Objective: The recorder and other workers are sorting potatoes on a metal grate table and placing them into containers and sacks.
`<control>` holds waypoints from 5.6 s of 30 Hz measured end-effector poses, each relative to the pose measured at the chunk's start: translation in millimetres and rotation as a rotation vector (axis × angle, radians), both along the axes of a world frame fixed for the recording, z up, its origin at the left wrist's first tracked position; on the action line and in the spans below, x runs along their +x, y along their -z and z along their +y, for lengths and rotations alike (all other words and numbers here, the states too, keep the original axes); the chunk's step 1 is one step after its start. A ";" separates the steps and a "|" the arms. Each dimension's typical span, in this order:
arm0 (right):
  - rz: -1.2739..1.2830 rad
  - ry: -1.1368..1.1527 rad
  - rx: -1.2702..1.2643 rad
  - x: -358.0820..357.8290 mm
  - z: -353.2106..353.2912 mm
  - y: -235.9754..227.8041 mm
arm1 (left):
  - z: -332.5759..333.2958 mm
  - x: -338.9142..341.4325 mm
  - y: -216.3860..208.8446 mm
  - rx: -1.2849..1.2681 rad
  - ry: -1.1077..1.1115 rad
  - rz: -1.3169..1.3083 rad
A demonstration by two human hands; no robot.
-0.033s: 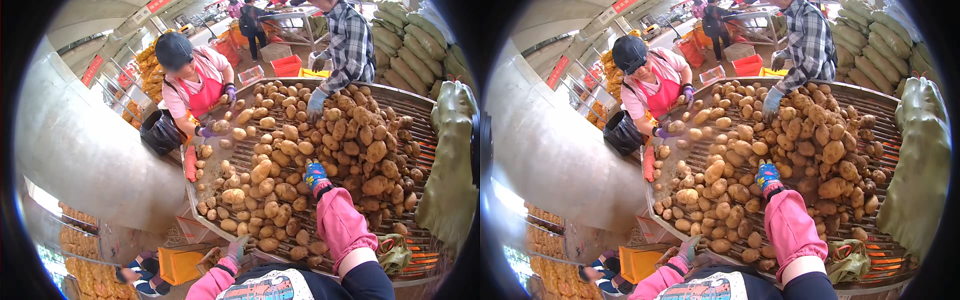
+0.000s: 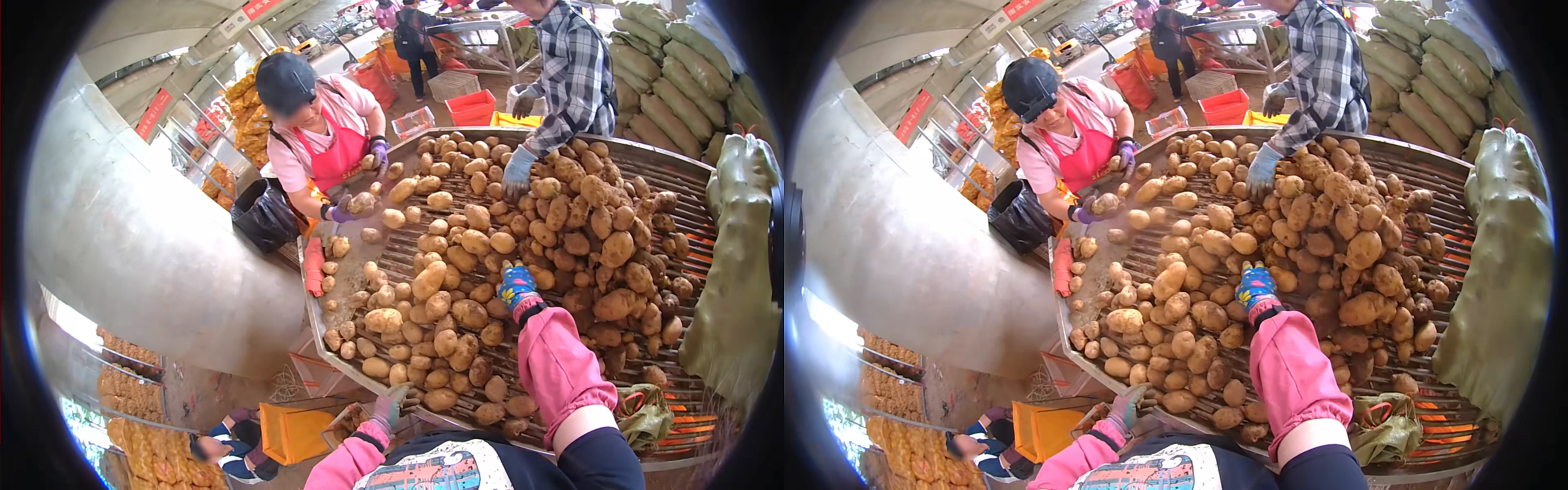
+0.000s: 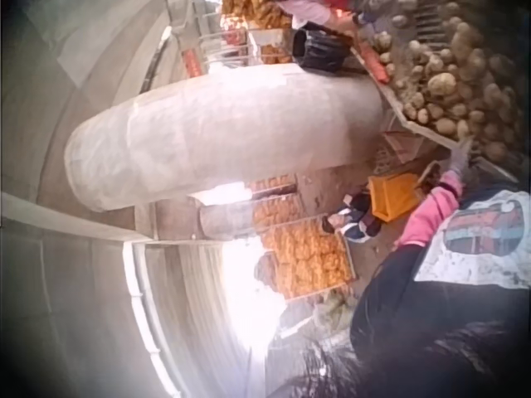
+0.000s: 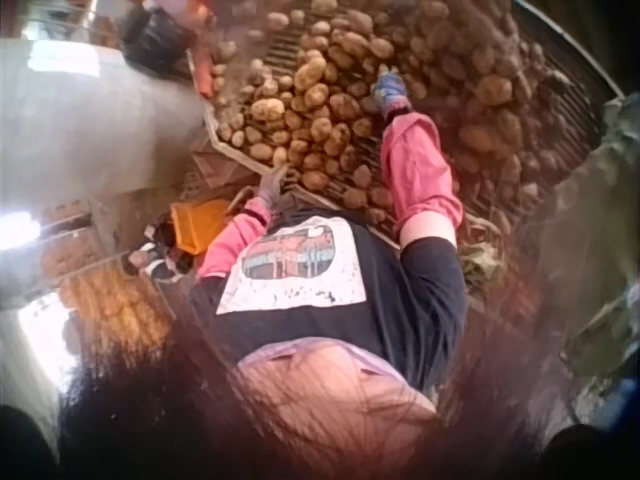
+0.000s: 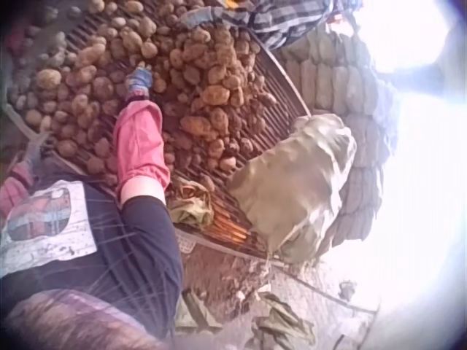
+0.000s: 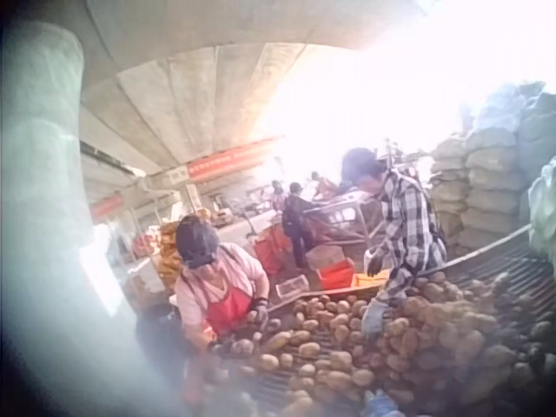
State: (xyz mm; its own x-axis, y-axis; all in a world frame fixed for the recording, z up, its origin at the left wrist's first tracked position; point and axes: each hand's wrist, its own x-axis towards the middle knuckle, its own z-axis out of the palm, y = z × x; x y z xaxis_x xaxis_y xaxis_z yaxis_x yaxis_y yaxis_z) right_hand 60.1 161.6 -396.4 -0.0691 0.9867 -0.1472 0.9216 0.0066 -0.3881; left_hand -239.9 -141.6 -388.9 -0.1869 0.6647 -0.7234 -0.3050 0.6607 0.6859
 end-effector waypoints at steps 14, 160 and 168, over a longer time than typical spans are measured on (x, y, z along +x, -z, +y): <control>0.359 -0.273 -0.334 53.4 -18.1 -22.3 | 9.5 13.8 -13.7 0.066 -0.071 -0.095; 1.031 -0.530 -1.158 -345.1 -323.9 -45.8 | -289.5 -215.4 -14.5 0.672 -0.938 -0.618; 0.568 -0.683 -0.674 -383.7 -386.4 56.1 | -356.7 -270.0 178.3 0.299 -0.764 -0.564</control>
State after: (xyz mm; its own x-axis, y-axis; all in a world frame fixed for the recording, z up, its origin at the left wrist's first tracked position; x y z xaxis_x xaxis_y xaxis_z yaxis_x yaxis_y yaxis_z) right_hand -323.6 -224.8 -452.5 -0.7940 0.4459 -0.4132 0.4924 0.0730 -0.8673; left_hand -509.9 -498.2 -567.2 -0.3207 0.6785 -0.6609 -0.9093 -0.0253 0.4153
